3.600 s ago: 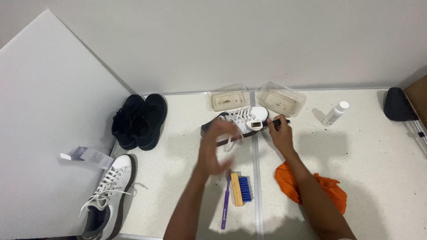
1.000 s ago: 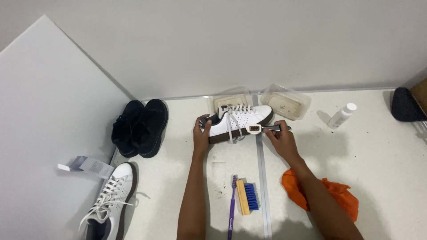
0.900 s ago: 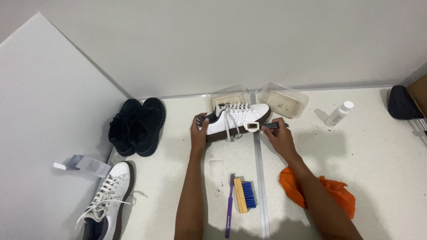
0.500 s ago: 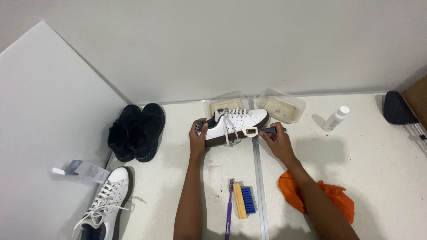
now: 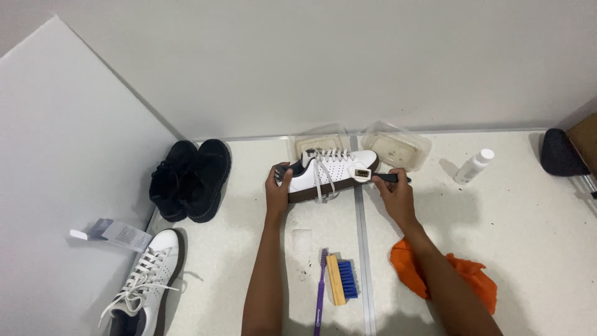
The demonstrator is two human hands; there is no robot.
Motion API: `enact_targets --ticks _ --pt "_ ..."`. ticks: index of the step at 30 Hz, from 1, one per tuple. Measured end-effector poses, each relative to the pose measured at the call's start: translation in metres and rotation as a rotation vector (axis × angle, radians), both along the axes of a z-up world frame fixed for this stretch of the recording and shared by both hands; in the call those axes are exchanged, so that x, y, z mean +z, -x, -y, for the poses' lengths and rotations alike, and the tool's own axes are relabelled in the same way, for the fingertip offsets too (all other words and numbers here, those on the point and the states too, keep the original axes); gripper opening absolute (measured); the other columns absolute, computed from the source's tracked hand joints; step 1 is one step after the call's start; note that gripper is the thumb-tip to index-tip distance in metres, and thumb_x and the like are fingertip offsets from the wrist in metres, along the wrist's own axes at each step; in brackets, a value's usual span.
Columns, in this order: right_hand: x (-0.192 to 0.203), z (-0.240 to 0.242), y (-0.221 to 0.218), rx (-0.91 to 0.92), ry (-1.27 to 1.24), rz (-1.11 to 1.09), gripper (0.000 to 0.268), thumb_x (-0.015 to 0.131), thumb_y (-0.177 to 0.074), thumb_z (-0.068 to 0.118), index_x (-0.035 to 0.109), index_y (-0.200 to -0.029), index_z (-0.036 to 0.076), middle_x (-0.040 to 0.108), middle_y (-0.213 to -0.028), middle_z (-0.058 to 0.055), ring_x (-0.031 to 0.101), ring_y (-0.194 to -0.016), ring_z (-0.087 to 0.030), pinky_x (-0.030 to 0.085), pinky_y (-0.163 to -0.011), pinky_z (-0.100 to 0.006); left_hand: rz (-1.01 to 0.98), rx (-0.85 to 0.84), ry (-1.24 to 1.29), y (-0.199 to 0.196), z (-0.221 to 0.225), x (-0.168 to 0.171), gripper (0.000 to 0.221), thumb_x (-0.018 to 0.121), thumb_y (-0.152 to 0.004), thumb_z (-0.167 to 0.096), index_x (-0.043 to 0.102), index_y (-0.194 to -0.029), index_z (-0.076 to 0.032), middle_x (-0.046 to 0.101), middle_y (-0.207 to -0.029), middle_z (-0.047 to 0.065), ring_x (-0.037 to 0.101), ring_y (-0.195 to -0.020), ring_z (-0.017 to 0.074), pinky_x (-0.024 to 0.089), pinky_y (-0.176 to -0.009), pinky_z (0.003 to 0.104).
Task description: Cleaning a white sneaker by scrubbing the midsole and upper with a small brush and wiping it with a cloth.
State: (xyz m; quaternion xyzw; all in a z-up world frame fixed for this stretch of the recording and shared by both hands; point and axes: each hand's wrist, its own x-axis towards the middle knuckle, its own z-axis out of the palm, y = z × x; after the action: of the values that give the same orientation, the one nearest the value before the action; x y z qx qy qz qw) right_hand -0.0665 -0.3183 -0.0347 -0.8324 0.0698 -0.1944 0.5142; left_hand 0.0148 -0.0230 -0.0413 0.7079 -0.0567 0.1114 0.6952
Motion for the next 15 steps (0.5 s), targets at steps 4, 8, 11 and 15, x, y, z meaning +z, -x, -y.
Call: enact_targets --ticks 4,8,11,15 --pt "-0.006 -0.005 0.002 0.074 0.057 -0.032 0.036 0.075 -0.096 0.018 0.047 -0.111 0.002 0.064 -0.076 -0.015 0.066 -0.067 -0.027 0.052 -0.065 -0.043 -0.014 0.005 -0.013 0.0 0.0 0.0 0.044 0.067 -0.098 -0.042 0.065 -0.126 -0.008 0.068 -0.12 0.018 0.059 -0.122 0.031 0.04 -0.11 0.048" --pt "-0.01 -0.001 0.002 0.053 0.014 0.006 0.031 0.073 -0.099 0.019 0.048 -0.108 0.003 0.063 -0.074 -0.011 0.064 -0.065 -0.023 0.051 -0.064 -0.039 -0.009 0.011 -0.023 0.004 -0.001 0.002 0.042 0.067 -0.098 -0.041 0.066 -0.125 -0.009 0.068 -0.117 0.017 0.06 -0.12 0.0294 0.041 -0.109 0.047" --pt "-0.004 0.003 -0.008 -0.002 -0.028 -0.023 0.034 0.071 -0.1 0.026 0.05 -0.109 0.002 0.062 -0.074 -0.011 0.065 -0.068 -0.024 0.051 -0.065 -0.039 -0.03 0.004 0.0 -0.006 0.001 0.009 0.045 0.066 -0.097 -0.042 0.066 -0.126 -0.008 0.067 -0.121 0.019 0.058 -0.124 0.0325 0.04 -0.111 0.049" --pt "-0.007 -0.002 0.001 0.018 -0.035 -0.075 0.031 0.072 -0.099 0.025 0.05 -0.108 0.006 0.063 -0.073 -0.009 0.065 -0.066 -0.022 0.051 -0.063 -0.038 -0.072 0.003 -0.027 0.001 -0.002 0.002 0.046 0.068 -0.096 -0.042 0.065 -0.127 -0.009 0.068 -0.122 0.017 0.058 -0.124 0.03 0.039 -0.111 0.047"
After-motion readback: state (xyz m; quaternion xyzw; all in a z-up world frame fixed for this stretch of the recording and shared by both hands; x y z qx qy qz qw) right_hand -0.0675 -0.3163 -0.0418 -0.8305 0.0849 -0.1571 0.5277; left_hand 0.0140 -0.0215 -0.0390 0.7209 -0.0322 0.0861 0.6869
